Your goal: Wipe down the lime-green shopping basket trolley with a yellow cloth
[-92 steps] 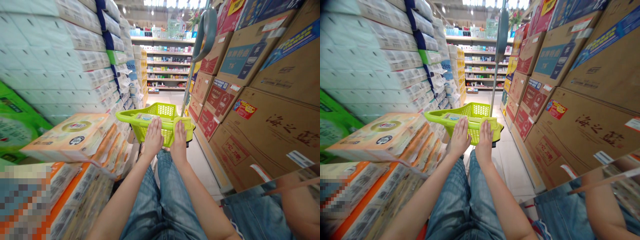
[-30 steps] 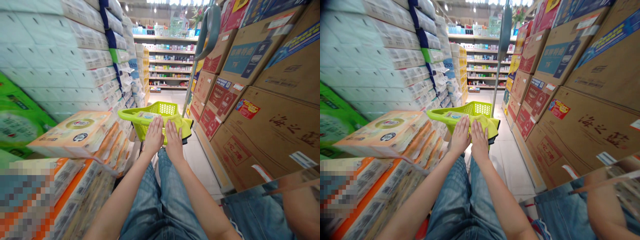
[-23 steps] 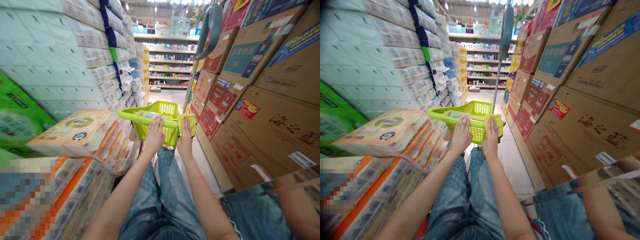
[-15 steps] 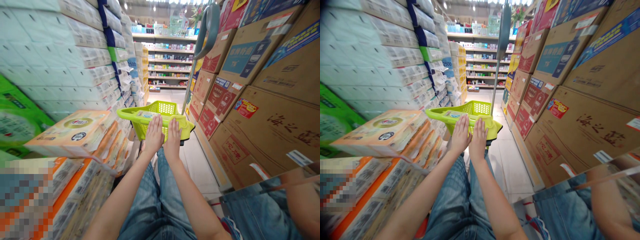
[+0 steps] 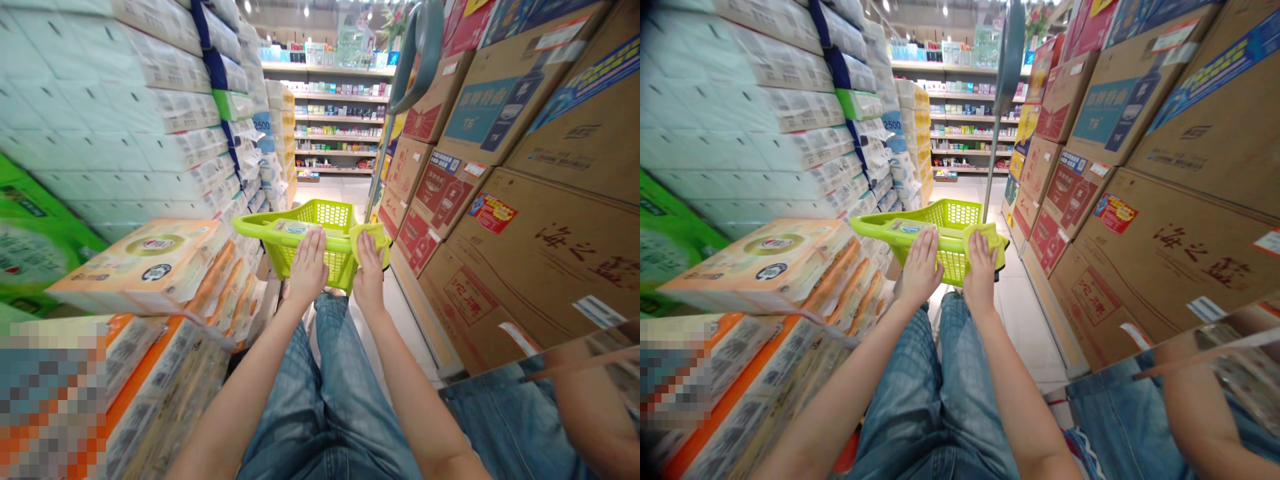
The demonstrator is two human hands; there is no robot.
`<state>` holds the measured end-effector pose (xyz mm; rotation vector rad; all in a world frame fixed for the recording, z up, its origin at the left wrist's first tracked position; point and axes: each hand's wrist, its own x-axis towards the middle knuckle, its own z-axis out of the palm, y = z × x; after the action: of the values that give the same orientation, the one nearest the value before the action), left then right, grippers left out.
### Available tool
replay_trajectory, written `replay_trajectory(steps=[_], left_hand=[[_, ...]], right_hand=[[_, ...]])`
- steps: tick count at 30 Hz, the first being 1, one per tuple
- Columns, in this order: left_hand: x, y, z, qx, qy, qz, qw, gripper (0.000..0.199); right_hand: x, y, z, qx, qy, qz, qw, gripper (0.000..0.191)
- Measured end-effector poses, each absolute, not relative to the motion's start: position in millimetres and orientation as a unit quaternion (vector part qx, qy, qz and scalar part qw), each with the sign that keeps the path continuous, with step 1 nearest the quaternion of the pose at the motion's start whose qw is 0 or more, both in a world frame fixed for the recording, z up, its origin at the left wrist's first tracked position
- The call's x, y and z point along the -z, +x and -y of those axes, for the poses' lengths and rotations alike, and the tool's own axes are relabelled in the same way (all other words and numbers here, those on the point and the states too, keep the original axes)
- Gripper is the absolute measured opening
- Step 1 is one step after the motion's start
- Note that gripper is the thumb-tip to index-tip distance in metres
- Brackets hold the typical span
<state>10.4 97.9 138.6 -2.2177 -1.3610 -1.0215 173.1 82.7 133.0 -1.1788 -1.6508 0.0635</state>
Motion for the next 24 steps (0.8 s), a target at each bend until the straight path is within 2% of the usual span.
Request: replay_trajectory(steps=[3,8,24], left_hand=[[-138,10,-99,0.363,-0.778,0.482,0.174,0.079],[-139,11,-96,0.363,-0.782,0.479,0.164,0.080],[-149,-14,-123,0.350,-0.806,0.462,0.116,0.087]], right_hand=[[-154,206,-110,-0.112,-0.435,0.713,0.538,0.068],[-177,249,-143,-0.239,-0.379,0.767,0.459,0.052],[-166,218,-178,-0.164,-0.380,0.766,0.492,0.040]])
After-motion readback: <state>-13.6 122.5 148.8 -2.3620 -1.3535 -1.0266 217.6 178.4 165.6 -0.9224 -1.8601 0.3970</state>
